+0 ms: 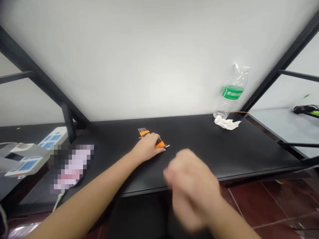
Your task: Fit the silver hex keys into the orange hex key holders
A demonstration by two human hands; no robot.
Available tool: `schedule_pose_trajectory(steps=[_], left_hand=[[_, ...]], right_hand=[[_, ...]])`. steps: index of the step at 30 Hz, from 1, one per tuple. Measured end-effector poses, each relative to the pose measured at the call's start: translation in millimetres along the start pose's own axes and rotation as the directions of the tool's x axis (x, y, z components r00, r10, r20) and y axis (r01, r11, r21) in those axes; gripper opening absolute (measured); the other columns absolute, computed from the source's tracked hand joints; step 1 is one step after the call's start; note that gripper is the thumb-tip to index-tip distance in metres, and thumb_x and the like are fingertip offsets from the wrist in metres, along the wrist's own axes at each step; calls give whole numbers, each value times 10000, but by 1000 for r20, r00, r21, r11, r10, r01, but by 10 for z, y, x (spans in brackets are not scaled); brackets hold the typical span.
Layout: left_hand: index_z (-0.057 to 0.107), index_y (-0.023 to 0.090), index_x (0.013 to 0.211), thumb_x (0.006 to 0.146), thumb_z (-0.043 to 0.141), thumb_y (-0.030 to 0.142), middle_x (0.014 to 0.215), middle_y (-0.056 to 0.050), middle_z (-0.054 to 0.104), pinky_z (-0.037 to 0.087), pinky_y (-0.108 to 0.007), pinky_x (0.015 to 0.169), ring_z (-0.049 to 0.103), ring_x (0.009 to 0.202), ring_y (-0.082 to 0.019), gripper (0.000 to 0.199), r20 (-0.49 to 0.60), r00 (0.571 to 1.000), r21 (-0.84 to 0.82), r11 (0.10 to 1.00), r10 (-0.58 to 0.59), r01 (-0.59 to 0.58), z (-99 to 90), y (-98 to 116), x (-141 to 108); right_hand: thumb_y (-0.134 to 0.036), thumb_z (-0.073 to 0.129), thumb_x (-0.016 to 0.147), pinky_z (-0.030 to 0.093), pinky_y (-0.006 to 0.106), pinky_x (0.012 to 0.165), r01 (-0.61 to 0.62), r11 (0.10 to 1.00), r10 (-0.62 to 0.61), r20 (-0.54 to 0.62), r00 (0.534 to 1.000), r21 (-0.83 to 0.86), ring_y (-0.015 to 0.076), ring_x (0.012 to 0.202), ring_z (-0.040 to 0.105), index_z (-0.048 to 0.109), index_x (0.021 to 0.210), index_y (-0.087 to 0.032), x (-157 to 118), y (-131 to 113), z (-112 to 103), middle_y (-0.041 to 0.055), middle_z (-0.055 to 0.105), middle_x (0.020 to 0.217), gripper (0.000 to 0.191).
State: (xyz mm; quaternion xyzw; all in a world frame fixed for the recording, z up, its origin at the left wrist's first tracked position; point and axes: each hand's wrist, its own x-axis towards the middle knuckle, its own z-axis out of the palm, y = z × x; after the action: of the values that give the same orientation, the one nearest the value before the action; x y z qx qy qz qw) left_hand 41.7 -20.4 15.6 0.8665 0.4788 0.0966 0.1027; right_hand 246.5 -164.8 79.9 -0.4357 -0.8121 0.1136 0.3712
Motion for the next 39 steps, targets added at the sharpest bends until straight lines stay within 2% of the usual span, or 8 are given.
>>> schedule_pose_trajectory(steps=[3,6,8,13,20,31,34,39], left_hand=[[643,215,1139,915,583,200,1137,-95,701,488,-408,983,632,1110,-289,232,-2,992,-77,990,122,-122,16,-130,-11],[586,225,1278,855,477,21,1351,-82,632,473,-366,1060,594,1244,-239,482,-64,987,-175,972,149,-158,10,-290,-13],[579,212,1282,818,483,4,1380,-87,605,466,-360,1085,572,1276,-233,518,-105,983,-183,968,152,-170,0,-374,-10],[669,196,1125,852,519,112,1053,-83,708,532,-382,900,667,998,-256,323,-80,997,-119,992,24,-33,-2,-459,28],[724,215,920,857,488,145,947,-49,732,511,-337,780,673,872,-221,254,-34,999,-195,981,-14,7,10,-468,73],[625,217,962,838,629,254,857,-1,710,495,-286,657,659,721,-167,129,-59,989,-524,848,-133,83,-1,-326,34],[558,222,939,827,618,198,908,-3,694,495,-297,732,657,809,-173,130,-180,974,-505,862,-140,31,50,-316,45],[526,227,915,827,665,252,749,36,608,443,-282,636,571,662,-150,167,-153,963,-515,850,-221,113,24,-374,62]], right_hand=[[-230,536,945,554,429,948,-43,999,43,177,983,-4,240,1067,673,698,1182,-285,629,628,213,89,676,1211,293],[-135,611,834,484,407,1063,-7,1000,22,502,865,-30,259,1229,594,715,1187,-211,1010,1168,435,113,598,1377,376],[-137,635,826,439,418,1107,13,1000,3,545,838,-27,269,1301,534,652,1312,-214,1100,1346,585,103,545,1460,492],[-196,603,883,477,395,988,27,993,40,546,837,-115,277,1178,563,659,1236,-185,1127,1289,813,128,640,1253,358],[-280,761,682,461,298,605,-168,960,275,657,702,-223,222,801,631,608,1084,-185,1328,1131,841,123,654,1095,440],[-313,682,838,440,264,681,-229,969,145,549,823,87,164,812,617,576,1085,-230,1190,1304,953,16,684,997,281],[-307,667,857,434,265,685,-242,961,141,515,845,133,160,803,613,605,1047,-222,1200,1322,982,5,684,963,218],[-298,647,860,408,261,658,-240,959,147,461,875,149,140,738,572,632,961,-214,1203,1298,995,-20,663,865,132]])
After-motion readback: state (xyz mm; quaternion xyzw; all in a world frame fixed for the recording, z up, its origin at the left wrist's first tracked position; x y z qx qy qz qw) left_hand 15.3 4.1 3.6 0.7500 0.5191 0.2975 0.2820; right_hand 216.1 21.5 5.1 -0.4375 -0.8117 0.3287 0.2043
